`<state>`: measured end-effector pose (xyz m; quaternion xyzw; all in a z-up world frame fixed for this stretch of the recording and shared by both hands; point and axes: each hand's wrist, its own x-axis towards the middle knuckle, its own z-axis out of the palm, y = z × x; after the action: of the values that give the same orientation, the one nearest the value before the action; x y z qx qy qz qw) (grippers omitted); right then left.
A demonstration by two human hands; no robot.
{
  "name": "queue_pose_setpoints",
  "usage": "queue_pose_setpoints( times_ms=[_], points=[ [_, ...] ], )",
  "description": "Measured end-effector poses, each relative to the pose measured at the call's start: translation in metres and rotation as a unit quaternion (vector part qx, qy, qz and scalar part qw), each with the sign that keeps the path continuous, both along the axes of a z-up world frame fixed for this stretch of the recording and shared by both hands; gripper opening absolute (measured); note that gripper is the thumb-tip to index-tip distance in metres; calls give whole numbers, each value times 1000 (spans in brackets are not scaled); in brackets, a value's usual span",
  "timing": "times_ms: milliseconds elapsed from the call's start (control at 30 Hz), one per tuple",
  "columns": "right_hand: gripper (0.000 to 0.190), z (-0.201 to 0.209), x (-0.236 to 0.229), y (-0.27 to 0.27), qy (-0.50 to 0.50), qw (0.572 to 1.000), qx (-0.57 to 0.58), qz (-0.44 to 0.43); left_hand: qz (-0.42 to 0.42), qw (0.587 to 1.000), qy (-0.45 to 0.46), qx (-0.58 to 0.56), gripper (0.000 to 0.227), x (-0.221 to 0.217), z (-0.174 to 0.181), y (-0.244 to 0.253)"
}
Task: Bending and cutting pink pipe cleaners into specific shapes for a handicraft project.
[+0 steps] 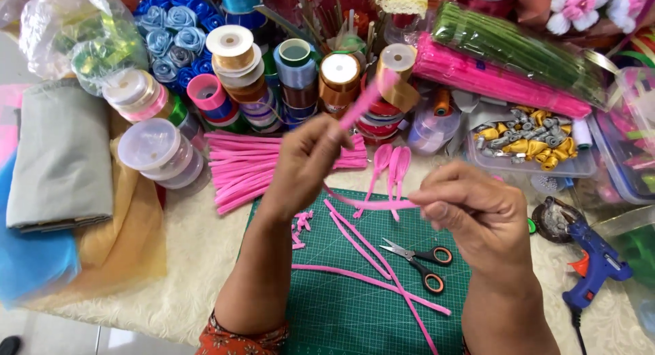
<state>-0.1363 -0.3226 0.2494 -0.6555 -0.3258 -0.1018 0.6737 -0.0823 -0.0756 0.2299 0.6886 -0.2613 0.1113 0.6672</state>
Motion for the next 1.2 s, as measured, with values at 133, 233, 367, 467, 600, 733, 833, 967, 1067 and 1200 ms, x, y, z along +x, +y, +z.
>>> queue_pose_setpoints(
  times_ms=[133,233,367,467,600,733,833,967,1067,1200],
  points=[
    [16,-3,3,-3,11,998,26,-63,-28,993,-28,109,24,-15,10,-16],
    [16,0,4,0,64,981,110,-150,-63,989,-55,125,27,-23,17,-25],
    [31,-1,7,-3,73,972,147,-167,-64,987,-67,134,31,-27,22,-30],
    [33,-2,6,-5,70,975,128,-167,-67,986,-70,136,31,-29,23,-30],
    [29,-5,7,-7,62,978,119,-162,-61,985,-72,144,32,-30,23,-30],
    [25,-4,7,-8,62,979,117,-157,-64,985,-78,140,32,-29,23,-30],
    [16,-7,8,-7,61,977,120,-168,-59,985,-77,143,33,-27,23,-29],
    [13,-7,5,-3,-42,959,98,-261,4,994,55,95,40,-20,17,-32],
    [17,-16,9,-5,-237,888,-16,-393,-21,984,175,4,68,-14,9,-30],
    [16,-27,9,9,-494,737,-174,-428,-275,900,295,-166,74,-13,-3,-38]
  ],
)
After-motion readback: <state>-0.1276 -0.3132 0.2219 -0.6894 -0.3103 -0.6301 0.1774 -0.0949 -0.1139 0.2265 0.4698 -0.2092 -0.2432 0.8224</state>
